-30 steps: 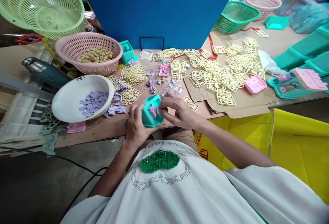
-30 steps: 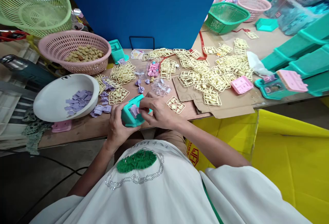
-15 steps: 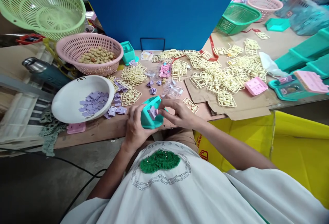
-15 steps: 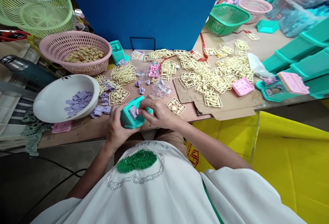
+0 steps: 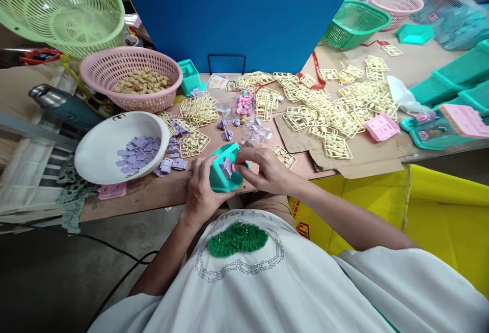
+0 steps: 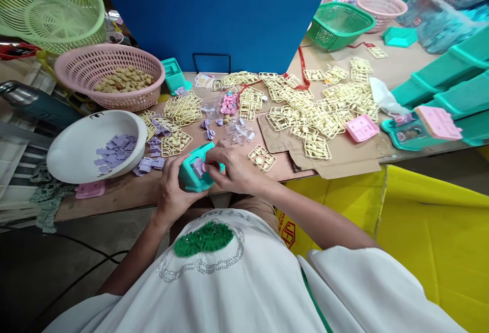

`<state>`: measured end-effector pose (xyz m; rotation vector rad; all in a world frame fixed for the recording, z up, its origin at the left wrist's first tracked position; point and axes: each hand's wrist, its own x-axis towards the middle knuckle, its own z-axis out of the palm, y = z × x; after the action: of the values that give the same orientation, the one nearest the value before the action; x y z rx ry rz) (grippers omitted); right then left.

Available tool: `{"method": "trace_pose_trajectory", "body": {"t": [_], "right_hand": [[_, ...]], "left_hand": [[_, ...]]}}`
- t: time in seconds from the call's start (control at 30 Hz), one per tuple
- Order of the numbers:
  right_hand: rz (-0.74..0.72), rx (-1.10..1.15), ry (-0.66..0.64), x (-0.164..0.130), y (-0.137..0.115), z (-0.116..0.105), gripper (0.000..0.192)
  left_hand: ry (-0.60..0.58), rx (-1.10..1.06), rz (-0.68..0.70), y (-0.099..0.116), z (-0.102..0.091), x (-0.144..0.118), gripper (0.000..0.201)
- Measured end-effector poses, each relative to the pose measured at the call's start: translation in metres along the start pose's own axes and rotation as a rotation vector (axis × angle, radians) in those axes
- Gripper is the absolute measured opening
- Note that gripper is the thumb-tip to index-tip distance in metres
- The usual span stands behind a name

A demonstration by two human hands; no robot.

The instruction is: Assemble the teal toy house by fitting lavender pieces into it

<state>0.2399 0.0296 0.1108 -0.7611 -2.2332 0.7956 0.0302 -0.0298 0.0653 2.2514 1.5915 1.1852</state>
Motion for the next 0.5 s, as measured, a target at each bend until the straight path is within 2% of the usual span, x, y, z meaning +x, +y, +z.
{"method": "trace_pose_trajectory", "body": {"t": [0.3, 0.5], "right_hand": [[0.034, -0.039, -0.127, 0.008, -0.006, -0.004, 0.013], [0.010, -0.103, -0.142, 0.012, -0.015, -0.001, 0.015]], "left_hand": [[0.022, 0.013, 0.048, 0.001, 0.001, 0.001, 0.079], [0.055, 0.012, 0.054, 0.002, 0.003, 0.000, 0.075]]}}
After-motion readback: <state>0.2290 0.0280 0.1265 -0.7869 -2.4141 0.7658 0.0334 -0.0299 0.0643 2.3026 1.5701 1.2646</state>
